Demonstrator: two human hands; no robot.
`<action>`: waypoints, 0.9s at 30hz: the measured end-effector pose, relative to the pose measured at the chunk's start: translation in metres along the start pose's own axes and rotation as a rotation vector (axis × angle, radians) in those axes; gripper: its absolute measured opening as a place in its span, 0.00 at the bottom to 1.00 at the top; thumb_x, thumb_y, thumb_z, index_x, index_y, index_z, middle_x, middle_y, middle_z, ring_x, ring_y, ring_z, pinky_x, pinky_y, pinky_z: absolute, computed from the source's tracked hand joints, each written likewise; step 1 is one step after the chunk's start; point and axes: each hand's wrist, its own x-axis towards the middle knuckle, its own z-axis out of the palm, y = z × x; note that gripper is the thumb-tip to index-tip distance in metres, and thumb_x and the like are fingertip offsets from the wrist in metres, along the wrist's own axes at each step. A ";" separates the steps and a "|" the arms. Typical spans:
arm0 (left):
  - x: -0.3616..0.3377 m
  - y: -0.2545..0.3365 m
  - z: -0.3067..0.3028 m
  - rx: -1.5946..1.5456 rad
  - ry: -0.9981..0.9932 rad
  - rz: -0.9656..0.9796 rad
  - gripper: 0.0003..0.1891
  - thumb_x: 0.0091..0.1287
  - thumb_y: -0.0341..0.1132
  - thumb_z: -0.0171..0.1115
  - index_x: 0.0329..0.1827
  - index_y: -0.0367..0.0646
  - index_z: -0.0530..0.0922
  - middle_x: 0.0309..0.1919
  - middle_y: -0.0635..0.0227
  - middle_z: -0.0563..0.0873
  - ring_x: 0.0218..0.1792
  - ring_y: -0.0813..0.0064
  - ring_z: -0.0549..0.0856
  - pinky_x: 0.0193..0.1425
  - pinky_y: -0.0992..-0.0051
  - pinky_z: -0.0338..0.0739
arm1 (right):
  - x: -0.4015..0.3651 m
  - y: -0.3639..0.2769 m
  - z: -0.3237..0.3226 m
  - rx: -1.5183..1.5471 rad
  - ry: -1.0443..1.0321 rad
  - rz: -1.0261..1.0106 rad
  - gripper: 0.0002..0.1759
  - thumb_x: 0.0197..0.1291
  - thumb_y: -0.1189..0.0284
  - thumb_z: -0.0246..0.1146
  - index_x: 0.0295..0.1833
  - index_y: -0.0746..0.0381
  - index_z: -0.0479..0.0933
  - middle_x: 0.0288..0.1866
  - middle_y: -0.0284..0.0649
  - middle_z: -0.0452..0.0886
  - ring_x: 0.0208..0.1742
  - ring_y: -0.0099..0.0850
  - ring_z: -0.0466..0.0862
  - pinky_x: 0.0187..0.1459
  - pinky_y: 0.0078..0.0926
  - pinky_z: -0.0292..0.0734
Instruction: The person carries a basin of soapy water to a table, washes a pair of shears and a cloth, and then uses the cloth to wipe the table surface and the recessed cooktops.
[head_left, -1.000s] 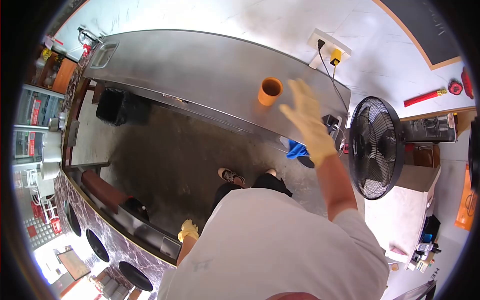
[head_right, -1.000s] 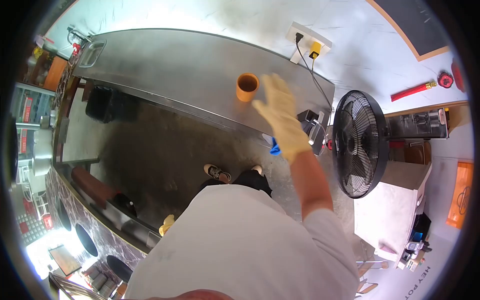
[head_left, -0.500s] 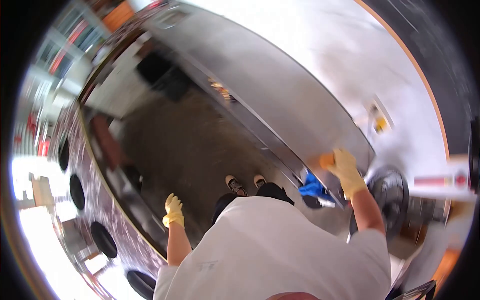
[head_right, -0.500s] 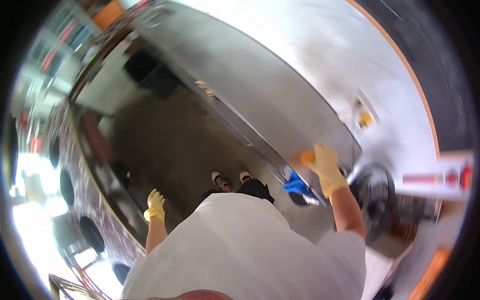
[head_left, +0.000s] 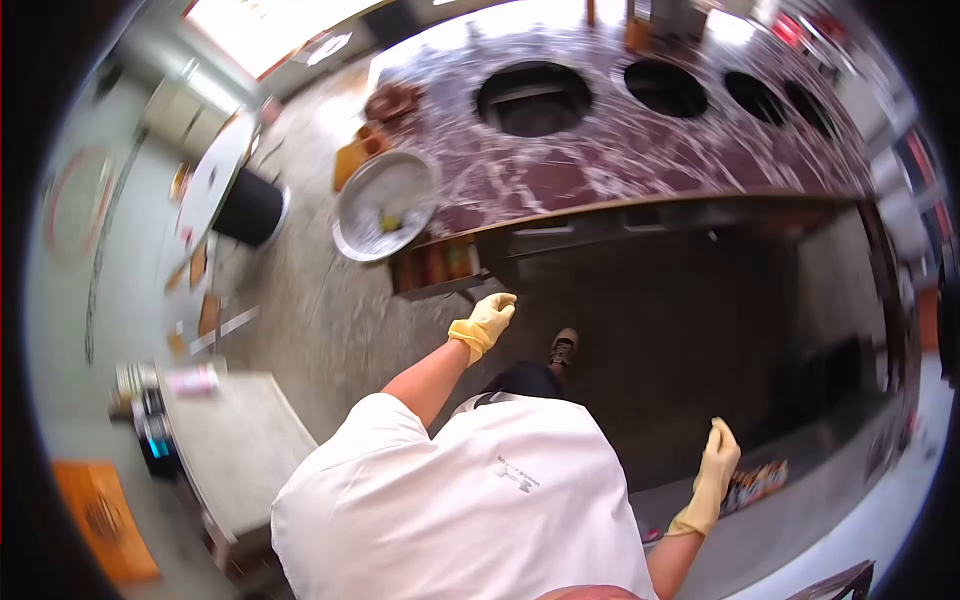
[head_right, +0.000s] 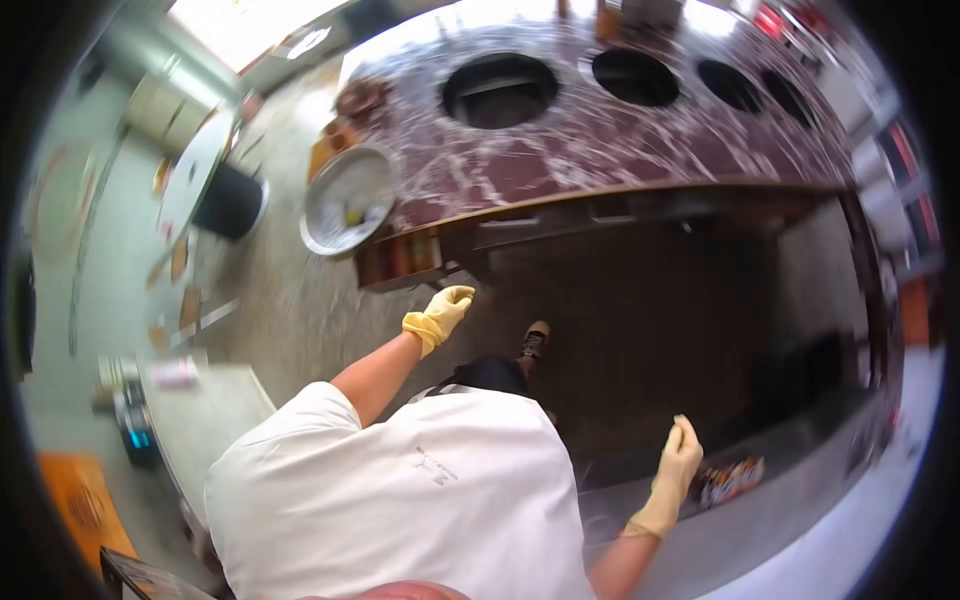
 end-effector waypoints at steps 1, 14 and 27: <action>-0.021 0.009 -0.008 -0.022 0.080 -0.025 0.16 0.81 0.32 0.66 0.68 0.40 0.86 0.57 0.67 0.93 0.51 0.78 0.88 0.54 0.75 0.84 | 0.036 -0.023 0.023 0.080 -0.078 -0.126 0.16 0.82 0.72 0.62 0.60 0.72 0.89 0.57 0.47 0.94 0.59 0.33 0.92 0.66 0.31 0.83; -0.087 -0.026 -0.168 -0.502 0.730 -0.004 0.16 0.83 0.27 0.63 0.70 0.34 0.84 0.58 0.64 0.93 0.57 0.77 0.90 0.68 0.76 0.83 | 0.072 -0.439 0.553 -0.339 -0.807 -1.526 0.14 0.68 0.64 0.72 0.51 0.61 0.91 0.51 0.46 0.94 0.56 0.50 0.92 0.61 0.47 0.85; -0.130 -0.021 -0.187 -0.636 1.065 -0.168 0.16 0.84 0.27 0.62 0.70 0.34 0.85 0.60 0.62 0.93 0.61 0.75 0.90 0.71 0.75 0.82 | 0.071 -0.493 0.650 -1.019 -1.111 -1.149 0.32 0.62 0.61 0.77 0.71 0.61 0.86 0.64 0.55 0.91 0.66 0.50 0.90 0.65 0.45 0.85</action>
